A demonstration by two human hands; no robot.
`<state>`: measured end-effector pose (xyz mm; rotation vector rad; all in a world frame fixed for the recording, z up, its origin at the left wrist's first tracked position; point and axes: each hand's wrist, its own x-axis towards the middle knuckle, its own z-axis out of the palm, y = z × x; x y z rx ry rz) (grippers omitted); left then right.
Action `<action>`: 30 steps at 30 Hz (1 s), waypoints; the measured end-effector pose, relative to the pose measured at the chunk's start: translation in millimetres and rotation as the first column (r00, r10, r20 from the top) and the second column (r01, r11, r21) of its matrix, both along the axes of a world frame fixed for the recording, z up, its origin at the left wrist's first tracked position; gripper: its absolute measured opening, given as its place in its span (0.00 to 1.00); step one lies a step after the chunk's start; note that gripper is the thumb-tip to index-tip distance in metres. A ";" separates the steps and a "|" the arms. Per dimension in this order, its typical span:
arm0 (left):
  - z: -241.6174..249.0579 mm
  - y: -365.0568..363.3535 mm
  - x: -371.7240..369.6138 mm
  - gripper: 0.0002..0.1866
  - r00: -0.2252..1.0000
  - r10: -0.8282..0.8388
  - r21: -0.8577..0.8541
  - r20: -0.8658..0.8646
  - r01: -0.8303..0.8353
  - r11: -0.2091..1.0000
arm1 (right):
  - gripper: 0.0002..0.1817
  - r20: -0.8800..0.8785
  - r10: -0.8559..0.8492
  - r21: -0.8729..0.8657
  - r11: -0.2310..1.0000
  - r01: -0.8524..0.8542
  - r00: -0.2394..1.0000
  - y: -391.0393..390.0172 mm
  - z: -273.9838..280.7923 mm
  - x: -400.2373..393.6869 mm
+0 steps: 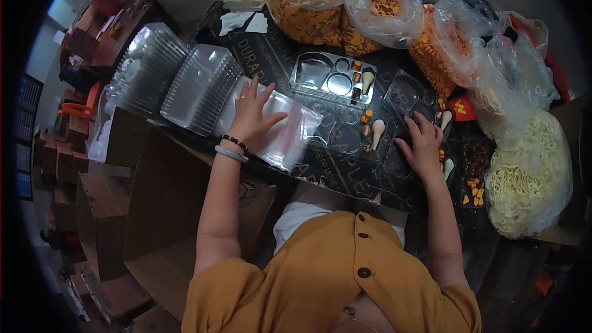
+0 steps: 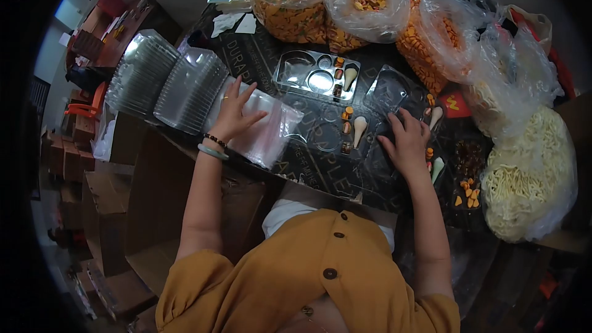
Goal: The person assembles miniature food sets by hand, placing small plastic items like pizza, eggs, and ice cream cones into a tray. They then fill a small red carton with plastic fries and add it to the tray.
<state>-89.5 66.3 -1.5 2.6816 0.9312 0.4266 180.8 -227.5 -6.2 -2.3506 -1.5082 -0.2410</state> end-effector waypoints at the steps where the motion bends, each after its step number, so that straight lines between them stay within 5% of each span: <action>1: 4.6 -2.7 4.2 0.38 0.990 -0.022 -0.021 -0.138 0.020 1.000 | 0.28 0.005 -0.014 0.006 1.000 0.014 1.000 0.3 -0.5 0.0; 2: 9.0 -5.9 8.8 0.40 0.961 -0.049 -0.042 -0.273 0.039 0.998 | 0.29 -0.010 -0.029 0.047 0.998 0.030 1.000 0.2 -1.8 0.3; 7: 6.1 -21.0 45.5 0.36 0.959 -0.282 -0.079 0.025 0.283 0.956 | 0.30 0.068 -0.025 0.105 0.994 0.018 0.997 -4.3 -4.8 9.6; 13: -5.8 -40.4 75.5 0.27 0.913 -0.394 -0.051 0.102 0.400 0.915 | 0.28 0.005 0.065 0.102 0.993 -0.065 0.998 -16.8 -2.7 29.5; 22: 33.9 -94.4 72.3 0.23 0.910 -0.355 -0.014 0.215 0.366 0.930 | 0.26 -0.030 0.139 0.220 0.967 -0.129 0.990 -10.5 27.3 37.5; 27: 5.6 -155.0 55.5 0.26 0.866 -0.249 0.081 0.433 0.237 0.968 | 0.20 -0.156 0.181 0.422 0.901 -0.099 0.971 28.8 66.9 53.4; 30: -19.5 -172.5 43.8 0.28 0.897 -0.220 0.164 0.384 0.168 0.972 | 0.18 -0.158 0.264 0.514 0.845 -0.149 0.951 63.9 86.7 61.1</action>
